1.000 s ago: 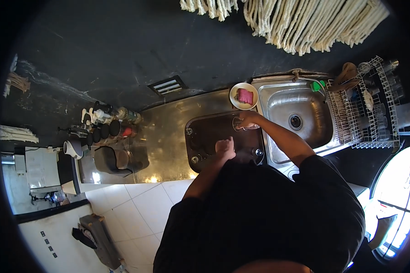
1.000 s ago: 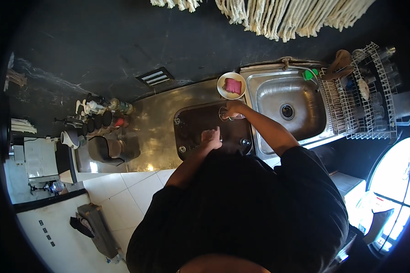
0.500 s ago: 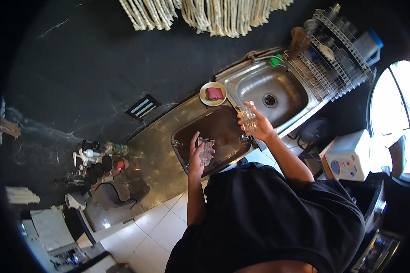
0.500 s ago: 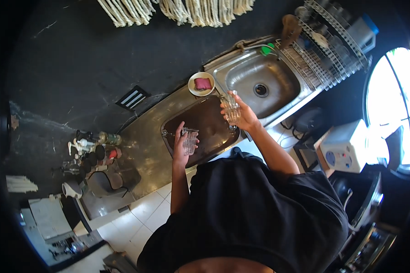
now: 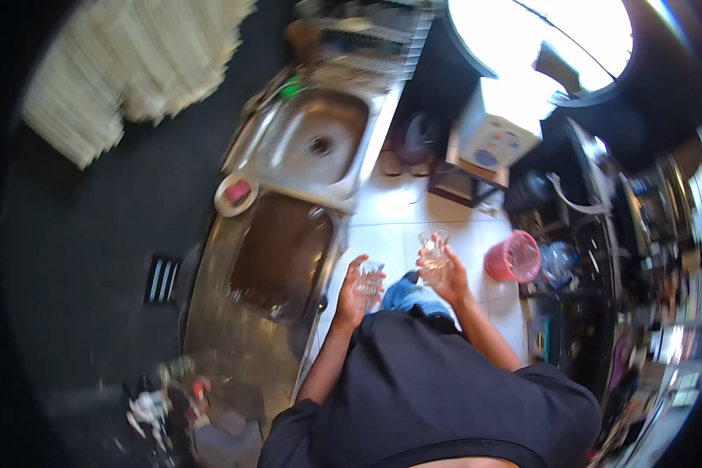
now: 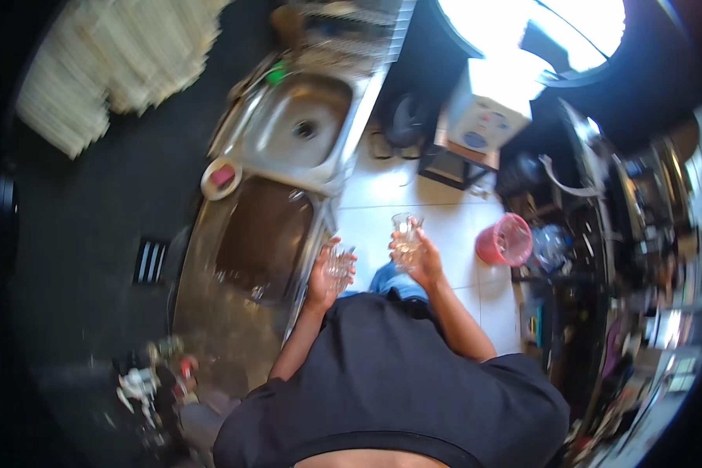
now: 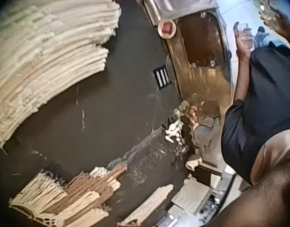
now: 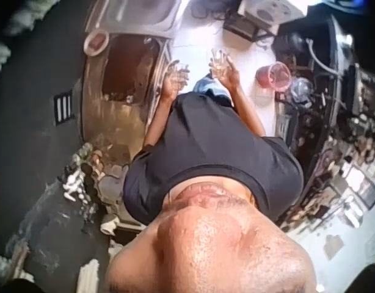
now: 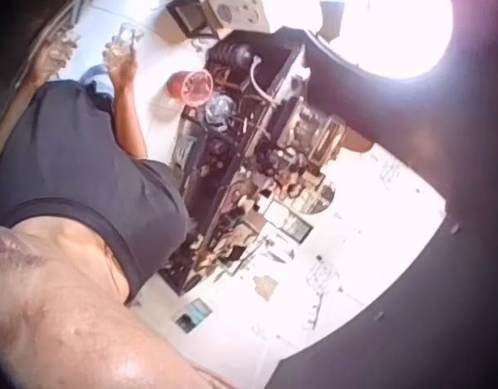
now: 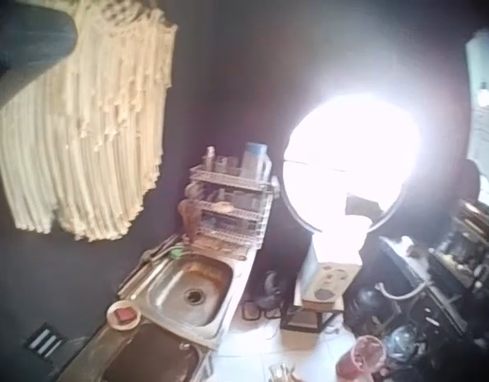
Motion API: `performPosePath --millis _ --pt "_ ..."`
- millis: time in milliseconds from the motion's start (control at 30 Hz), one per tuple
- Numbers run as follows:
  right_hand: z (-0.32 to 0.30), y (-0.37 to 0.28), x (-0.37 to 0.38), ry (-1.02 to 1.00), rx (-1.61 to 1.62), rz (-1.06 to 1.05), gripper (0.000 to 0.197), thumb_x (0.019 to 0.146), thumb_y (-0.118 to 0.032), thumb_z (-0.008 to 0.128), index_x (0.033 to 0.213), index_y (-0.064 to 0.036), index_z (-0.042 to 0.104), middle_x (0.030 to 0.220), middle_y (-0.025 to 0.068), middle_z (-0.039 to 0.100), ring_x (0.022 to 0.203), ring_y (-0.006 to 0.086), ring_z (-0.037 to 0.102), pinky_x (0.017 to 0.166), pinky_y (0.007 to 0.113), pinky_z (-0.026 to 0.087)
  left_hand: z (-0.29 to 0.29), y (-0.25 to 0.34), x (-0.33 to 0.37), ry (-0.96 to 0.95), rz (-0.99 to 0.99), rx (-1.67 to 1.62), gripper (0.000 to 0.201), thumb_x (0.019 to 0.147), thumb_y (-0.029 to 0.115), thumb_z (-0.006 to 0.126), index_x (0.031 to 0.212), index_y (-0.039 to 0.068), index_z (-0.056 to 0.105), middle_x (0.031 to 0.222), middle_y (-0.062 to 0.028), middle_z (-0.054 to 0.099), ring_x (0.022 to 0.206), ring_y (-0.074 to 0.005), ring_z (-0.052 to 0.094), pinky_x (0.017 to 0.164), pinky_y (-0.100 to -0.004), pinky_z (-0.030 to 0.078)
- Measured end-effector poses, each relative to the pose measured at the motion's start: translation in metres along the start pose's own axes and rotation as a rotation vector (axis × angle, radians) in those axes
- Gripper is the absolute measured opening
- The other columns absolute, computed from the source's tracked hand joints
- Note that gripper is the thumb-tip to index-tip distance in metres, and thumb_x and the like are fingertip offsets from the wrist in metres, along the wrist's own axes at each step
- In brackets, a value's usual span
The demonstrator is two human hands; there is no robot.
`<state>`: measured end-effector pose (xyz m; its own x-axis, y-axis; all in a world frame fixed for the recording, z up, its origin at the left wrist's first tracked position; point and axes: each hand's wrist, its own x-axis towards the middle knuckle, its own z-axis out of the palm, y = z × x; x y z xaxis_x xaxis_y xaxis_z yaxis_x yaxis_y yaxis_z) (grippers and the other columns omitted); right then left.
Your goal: Preparing and testing a coffee brew by pouring hot water into a dripper and tasting the result.
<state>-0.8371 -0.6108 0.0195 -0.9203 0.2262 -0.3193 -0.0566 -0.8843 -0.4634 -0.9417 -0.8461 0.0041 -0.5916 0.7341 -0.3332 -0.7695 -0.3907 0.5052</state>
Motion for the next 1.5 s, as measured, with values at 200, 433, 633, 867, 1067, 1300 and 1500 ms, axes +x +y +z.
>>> performPosePath --millis 200,433,633,867,1067,1300,1500 --pt "-0.032 -0.025 -0.111 0.128 -0.005 -0.348 0.049 0.1 -0.033 0.057 0.142 -0.0198 0.034 0.111 0.0158 0.061 0.095 0.028 0.065 0.08 0.04 0.057 0.075 -0.06 0.019 -0.251 -0.341 0.265 0.05 0.099 0.046 0.044 0.139 0.018 0.044 0.102 -0.0133 0.069 0.083 -0.0176 0.065 0.066 -0.0309 0.054" --pt "-0.09 -0.061 -0.25 0.325 0.011 -0.692 0.054 0.098 -0.03 0.061 0.143 -0.0195 0.032 0.11 0.0149 0.061 0.092 0.0248 0.068 0.076 0.037 0.057 0.177 -0.188 0.034 -0.553 -0.597 0.384 0.051 0.102 0.045 0.041 0.143 0.014 0.036 0.103 -0.0161 0.066 0.08 -0.0209 0.066 0.062 -0.0318 0.058" --pt "-0.149 -0.081 -0.394 0.407 -0.009 -0.932 0.07 0.095 -0.024 0.064 0.151 -0.0194 0.021 0.118 0.0185 0.056 0.101 0.0313 0.066 0.082 0.041 0.057 0.256 -0.324 0.015 -0.691 -0.845 0.424 0.057 0.102 0.053 0.043 0.145 0.017 0.034 0.105 -0.0155 0.065 0.08 -0.0211 0.066 0.061 -0.0325 0.058" --pt "-0.188 -0.113 -0.496 0.692 -0.088 -1.034 0.082 0.088 -0.01 0.072 0.151 -0.0188 0.02 0.117 0.0168 0.057 0.1 0.0274 0.064 0.084 0.04 0.056 0.337 -0.437 0.004 -0.857 -0.974 0.486 0.058 0.104 0.054 0.04 0.147 0.017 0.031 0.109 -0.0143 0.062 0.087 -0.0205 0.065 0.067 -0.0327 0.059" --pt "-0.225 -0.137 -0.527 1.001 -0.122 -1.128 0.086 0.085 -0.004 0.073 0.15 -0.0171 0.019 0.111 0.0159 0.061 0.097 0.0251 0.067 0.086 0.042 0.057 0.402 -0.515 0.015 -1.001 -1.102 0.549 0.055 0.104 0.039 0.046 0.151 0.019 0.025 0.117 -0.0148 0.061 0.096 -0.0228 0.066 0.073 -0.0354 0.059" --pt "-0.277 -0.19 -0.569 1.169 -0.056 -1.216 0.088 0.082 -0.004 0.077 0.149 -0.016 0.023 0.111 0.0173 0.061 0.098 0.0284 0.069 0.09 0.043 0.057 0.481 -0.617 0.034 -1.112 -1.177 0.602 0.054 0.105 0.029 0.048 0.152 0.021 0.022 0.12 -0.0157 0.061 0.096 -0.0225 0.065 0.076 -0.0351 0.058" --pt "-0.319 -0.283 -0.617 1.311 -0.105 -1.384 0.091 0.079 -0.007 0.08 0.149 -0.0166 0.024 0.113 0.0152 0.062 0.097 0.0258 0.068 0.088 0.041 0.057 0.572 -0.703 0.061 -1.267 -1.047 0.66 0.059 0.103 0.023 0.055 0.151 0.019 0.021 0.115 -0.0131 0.061 0.095 -0.0184 0.064 0.076 -0.0333 0.056"
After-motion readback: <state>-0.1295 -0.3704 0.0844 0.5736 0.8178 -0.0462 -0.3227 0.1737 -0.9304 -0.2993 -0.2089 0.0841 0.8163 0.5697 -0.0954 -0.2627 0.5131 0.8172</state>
